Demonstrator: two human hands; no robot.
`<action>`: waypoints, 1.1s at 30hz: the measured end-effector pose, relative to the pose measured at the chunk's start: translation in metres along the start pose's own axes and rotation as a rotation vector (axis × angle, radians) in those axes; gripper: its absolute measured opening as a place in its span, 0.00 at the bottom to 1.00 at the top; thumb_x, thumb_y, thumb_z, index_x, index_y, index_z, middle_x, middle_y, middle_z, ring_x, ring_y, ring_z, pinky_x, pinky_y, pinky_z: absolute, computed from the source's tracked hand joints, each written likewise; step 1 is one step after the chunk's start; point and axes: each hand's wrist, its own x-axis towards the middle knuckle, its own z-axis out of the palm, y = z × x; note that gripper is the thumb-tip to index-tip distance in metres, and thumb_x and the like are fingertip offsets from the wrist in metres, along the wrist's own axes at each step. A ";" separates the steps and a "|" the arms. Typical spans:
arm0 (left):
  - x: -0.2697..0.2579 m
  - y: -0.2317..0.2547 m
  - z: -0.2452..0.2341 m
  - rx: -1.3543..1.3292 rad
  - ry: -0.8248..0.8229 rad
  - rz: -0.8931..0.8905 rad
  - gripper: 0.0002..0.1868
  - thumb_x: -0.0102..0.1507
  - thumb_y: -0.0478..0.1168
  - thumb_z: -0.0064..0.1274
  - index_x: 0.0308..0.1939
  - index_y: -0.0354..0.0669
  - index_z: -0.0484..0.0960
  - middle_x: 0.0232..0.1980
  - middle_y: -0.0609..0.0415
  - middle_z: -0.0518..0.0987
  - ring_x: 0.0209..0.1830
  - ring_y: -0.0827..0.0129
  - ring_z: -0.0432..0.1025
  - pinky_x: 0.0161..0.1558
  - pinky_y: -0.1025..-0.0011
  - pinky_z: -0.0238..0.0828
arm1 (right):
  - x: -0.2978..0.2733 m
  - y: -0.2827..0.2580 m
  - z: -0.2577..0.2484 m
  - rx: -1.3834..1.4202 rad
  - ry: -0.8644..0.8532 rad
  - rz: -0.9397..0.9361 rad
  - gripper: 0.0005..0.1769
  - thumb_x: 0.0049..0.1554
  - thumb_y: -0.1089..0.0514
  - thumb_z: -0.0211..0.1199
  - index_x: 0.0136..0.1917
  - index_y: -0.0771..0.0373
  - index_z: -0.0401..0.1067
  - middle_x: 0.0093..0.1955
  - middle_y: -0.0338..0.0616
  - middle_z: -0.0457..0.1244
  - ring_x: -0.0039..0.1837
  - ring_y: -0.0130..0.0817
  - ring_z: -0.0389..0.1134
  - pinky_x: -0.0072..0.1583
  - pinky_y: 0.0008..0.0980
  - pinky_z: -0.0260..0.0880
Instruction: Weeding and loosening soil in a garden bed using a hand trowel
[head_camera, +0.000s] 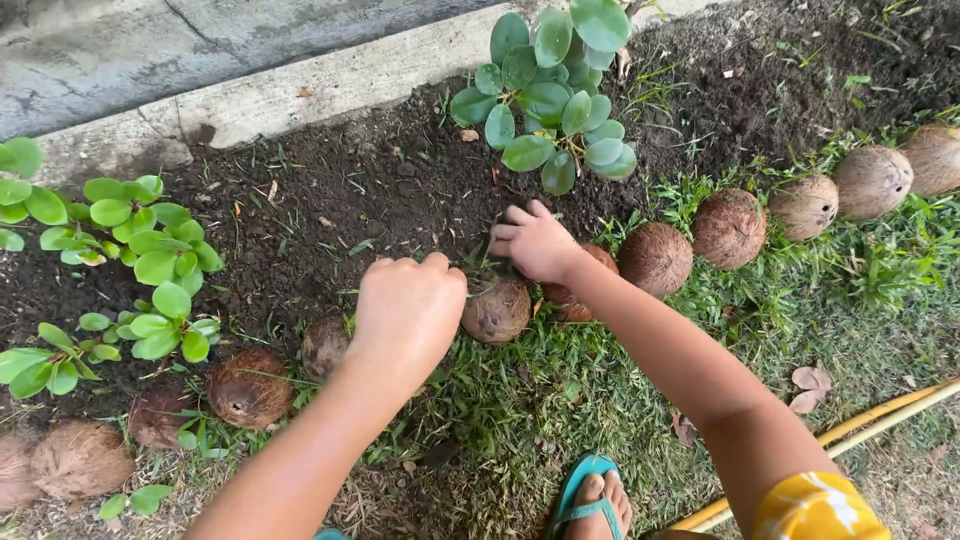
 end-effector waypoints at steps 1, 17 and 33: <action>0.002 0.002 0.000 -0.014 -0.004 -0.010 0.06 0.60 0.33 0.54 0.29 0.45 0.84 0.30 0.55 0.80 0.25 0.60 0.78 0.38 0.59 0.74 | 0.008 0.006 0.024 -0.030 0.106 -0.038 0.12 0.56 0.48 0.59 0.54 0.37 0.75 0.59 0.25 0.64 0.65 0.35 0.57 0.64 0.46 0.59; 0.047 0.037 0.113 0.107 0.443 -0.019 0.04 0.51 0.33 0.55 0.21 0.45 0.81 0.22 0.52 0.72 0.16 0.58 0.71 0.23 0.58 0.64 | 0.030 0.029 0.043 0.384 0.262 -0.114 0.14 0.43 0.62 0.63 0.44 0.52 0.79 0.43 0.41 0.69 0.52 0.45 0.70 0.57 0.48 0.73; 0.043 0.024 0.152 0.121 0.445 -0.031 0.05 0.52 0.38 0.54 0.21 0.50 0.80 0.22 0.57 0.72 0.15 0.59 0.71 0.22 0.58 0.63 | 0.024 0.023 0.054 0.562 0.237 -0.039 0.09 0.49 0.60 0.64 0.44 0.54 0.79 0.42 0.43 0.68 0.54 0.47 0.70 0.58 0.48 0.73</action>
